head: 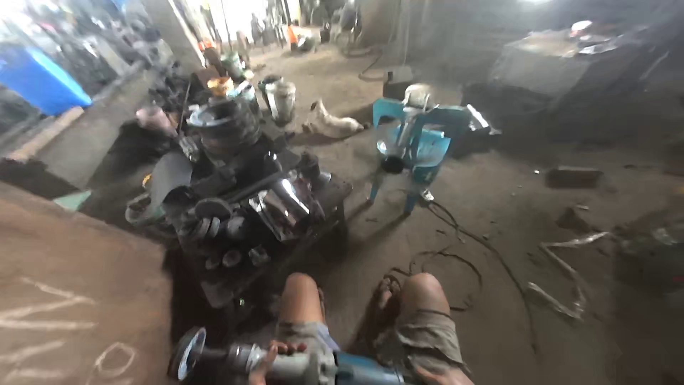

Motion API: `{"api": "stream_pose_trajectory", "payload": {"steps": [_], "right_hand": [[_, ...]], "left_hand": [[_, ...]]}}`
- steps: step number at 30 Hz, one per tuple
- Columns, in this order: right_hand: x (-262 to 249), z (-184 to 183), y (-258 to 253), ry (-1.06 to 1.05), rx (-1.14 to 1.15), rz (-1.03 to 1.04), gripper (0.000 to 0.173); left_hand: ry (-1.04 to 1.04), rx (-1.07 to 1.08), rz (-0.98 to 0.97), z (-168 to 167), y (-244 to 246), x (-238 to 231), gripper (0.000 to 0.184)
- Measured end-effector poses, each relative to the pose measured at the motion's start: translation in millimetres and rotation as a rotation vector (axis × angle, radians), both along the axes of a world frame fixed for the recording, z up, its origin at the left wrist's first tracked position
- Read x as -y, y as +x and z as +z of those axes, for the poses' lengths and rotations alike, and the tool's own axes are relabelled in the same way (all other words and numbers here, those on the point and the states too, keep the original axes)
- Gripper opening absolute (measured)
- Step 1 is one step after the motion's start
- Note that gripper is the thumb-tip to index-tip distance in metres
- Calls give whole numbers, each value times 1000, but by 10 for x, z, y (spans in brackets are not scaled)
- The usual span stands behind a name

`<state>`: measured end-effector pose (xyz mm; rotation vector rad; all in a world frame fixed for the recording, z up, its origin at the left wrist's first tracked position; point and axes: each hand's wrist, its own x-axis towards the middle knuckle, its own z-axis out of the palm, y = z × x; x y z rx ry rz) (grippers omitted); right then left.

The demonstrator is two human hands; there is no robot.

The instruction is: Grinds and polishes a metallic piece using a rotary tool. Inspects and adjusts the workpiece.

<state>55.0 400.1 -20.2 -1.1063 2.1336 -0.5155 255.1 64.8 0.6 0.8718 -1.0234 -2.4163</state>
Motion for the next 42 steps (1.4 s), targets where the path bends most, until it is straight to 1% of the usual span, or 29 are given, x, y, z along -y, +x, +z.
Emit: {"api": "stream_pose_trajectory", "payload": {"steps": [2, 5, 6, 7, 9, 11, 12, 14, 16, 19, 21, 24, 27, 30, 32, 35, 38, 40, 42], "right_hand": [[-22, 61, -6, 51, 44, 40, 61], [-14, 279, -152, 210, 272, 207, 69], [9, 384, -230, 213, 264, 249, 70], [31, 492, -291, 144, 197, 239, 69], [187, 709, -434, -52, -40, 144, 58], [442, 855, -555, -152, -209, 62, 50], [602, 883, -593, -180, -236, 52, 49], [988, 824, -577, -230, -213, 93, 44], [1436, 651, -470, -256, -113, 171, 40], [2070, 343, -247, -236, 29, 271, 41], [2386, 170, -71, -210, 10, 303, 44], [2622, -16, 126, -137, -34, 350, 41], [2703, -75, 50, -219, -53, 233, 32], [2792, -115, -170, -406, -183, 80, 24], [2839, -148, -236, -455, -223, 66, 23], [2788, -171, -231, -402, -179, 107, 25], [2494, -100, -224, -369, -96, 117, 35], [2160, -66, -229, -322, 20, 126, 41], [1809, -50, -245, -256, 181, 138, 40]], "left_hand": [[14, 93, 82, 31, 35, -61, 32], [51, 81, 74, -24, 165, -75, 21], [60, 72, 68, -38, 183, -66, 19], [69, 71, 69, -46, 216, -71, 19], [88, 63, 77, -85, 294, -91, 16], [106, 58, 81, -127, 372, -129, 16], [105, 61, 80, -141, 387, -142, 16], [104, 73, 87, -146, 395, -165, 16], [91, 97, 112, -131, 391, -171, 14], [70, 107, 159, -95, 366, -192, 11], [64, 76, 155, -90, 355, -192, 11], [97, 45, 125, -90, 377, -176, 12], [124, 8, 114, -85, 389, -158, 12], [151, 4, 107, -71, 383, -167, 11], [159, 21, 99, -72, 365, -158, 11], [150, 102, 124, -87, 347, -140, 13], [105, 230, 192, -86, 316, -158, 13], [86, 247, 185, -56, 320, -151, 16], [95, 231, 145, -28, 332, -119, 21]]}}
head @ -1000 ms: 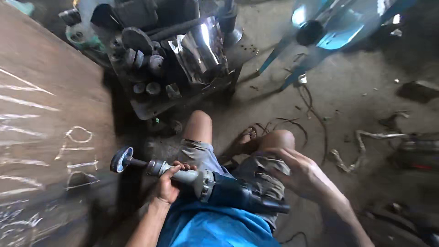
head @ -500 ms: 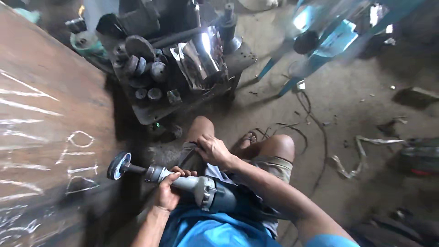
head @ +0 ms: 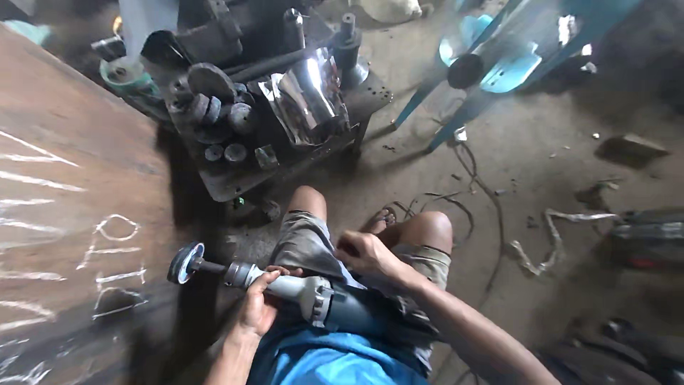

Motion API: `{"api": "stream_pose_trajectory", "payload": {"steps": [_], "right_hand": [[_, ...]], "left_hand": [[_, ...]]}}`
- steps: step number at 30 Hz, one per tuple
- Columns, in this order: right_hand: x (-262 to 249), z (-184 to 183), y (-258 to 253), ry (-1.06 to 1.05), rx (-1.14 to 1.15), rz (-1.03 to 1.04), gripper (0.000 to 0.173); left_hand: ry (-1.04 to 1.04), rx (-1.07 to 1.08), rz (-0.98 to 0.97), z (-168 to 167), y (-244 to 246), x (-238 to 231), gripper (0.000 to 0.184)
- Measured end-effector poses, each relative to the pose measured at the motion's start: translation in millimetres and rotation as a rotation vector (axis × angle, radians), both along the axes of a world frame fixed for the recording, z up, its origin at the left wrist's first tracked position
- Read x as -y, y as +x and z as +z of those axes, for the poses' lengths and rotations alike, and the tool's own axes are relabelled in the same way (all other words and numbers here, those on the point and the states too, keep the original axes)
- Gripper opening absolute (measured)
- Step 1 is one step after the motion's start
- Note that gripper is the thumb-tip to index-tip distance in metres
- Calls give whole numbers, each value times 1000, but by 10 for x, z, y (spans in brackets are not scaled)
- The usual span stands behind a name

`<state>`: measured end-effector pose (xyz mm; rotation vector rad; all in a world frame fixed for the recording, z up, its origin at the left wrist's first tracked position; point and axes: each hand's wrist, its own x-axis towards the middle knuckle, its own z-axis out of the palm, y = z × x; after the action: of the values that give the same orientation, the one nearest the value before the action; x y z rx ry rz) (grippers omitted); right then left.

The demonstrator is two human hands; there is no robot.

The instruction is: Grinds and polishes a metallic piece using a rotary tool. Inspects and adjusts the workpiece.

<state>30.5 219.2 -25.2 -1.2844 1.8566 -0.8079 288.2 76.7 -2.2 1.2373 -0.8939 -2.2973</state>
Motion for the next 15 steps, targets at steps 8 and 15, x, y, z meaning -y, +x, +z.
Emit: {"api": "stream_pose_trajectory", "payload": {"steps": [8, 15], "right_hand": [[-776, -33, 158, 76, 253, 157, 50], [-785, 8, 212, 247, 184, 270, 76]], "left_hand": [[-65, 260, -32, 200, -73, -81, 23], [-15, 437, 80, 198, -110, -146, 25]]}}
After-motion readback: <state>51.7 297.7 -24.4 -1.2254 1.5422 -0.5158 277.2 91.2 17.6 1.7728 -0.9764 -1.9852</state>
